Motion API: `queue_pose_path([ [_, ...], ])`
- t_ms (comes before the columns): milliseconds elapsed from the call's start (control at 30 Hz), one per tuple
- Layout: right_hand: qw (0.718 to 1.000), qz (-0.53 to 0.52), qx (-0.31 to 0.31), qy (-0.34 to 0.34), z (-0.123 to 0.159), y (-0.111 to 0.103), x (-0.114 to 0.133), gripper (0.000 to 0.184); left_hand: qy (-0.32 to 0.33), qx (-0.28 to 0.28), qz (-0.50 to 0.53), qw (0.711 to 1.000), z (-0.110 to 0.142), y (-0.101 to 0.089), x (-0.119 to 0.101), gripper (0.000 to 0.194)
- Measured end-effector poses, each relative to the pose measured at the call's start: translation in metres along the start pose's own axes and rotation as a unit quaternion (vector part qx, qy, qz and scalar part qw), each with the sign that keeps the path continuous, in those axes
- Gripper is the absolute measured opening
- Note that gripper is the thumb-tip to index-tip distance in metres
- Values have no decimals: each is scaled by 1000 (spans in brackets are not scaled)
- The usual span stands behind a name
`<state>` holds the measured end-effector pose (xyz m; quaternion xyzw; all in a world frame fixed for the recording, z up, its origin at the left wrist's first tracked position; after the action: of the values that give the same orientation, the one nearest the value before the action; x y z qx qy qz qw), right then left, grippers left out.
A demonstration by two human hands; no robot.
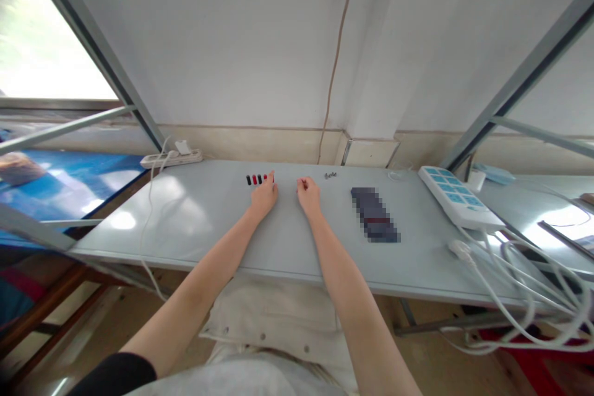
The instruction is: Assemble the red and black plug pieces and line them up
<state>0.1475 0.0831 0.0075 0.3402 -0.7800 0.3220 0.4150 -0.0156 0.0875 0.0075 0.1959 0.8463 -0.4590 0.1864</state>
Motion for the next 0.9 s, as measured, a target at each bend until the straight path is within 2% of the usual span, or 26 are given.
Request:
queue_pose_path([
  [67,1000,1,2,-2,0,1,-1,28,-5,-22,57,998,-3,-2,0,31],
  [133,1000,6,8,-4,0,2,-2,29,-20,-24,157,987,-4,-1,0,23],
  [200,1000,20,14,-11,0,5,-1,32,-58,-3,276,959,-4,2,-1,17],
  [300,999,33,23,-29,2,8,3,41,-127,42,417,899,0,8,-5,17],
  [367,998,25,43,-28,5,11,7,47,-146,68,470,868,4,9,-10,20],
  [433,998,12,64,-22,7,13,8,49,-150,90,496,850,7,8,-15,22],
  [500,997,1,73,-15,7,14,8,50,-149,105,502,846,9,7,-18,24],
  [667,997,-38,68,15,5,14,2,51,-113,123,486,858,10,9,-20,29],
  [900,995,-75,62,31,6,13,4,50,-127,100,469,868,9,11,-15,34],
])
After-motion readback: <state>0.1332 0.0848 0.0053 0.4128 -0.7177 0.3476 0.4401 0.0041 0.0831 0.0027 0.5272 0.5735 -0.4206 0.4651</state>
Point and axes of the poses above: each hand's wrist, its own z-axis away from the middle knuckle, its own y-axis out of the palm, x = y × z, the point moved 7 cm from there along -z, towards the middle knuckle, and after that the axes turned 13 degrees about -x, right-handed, at the moved point
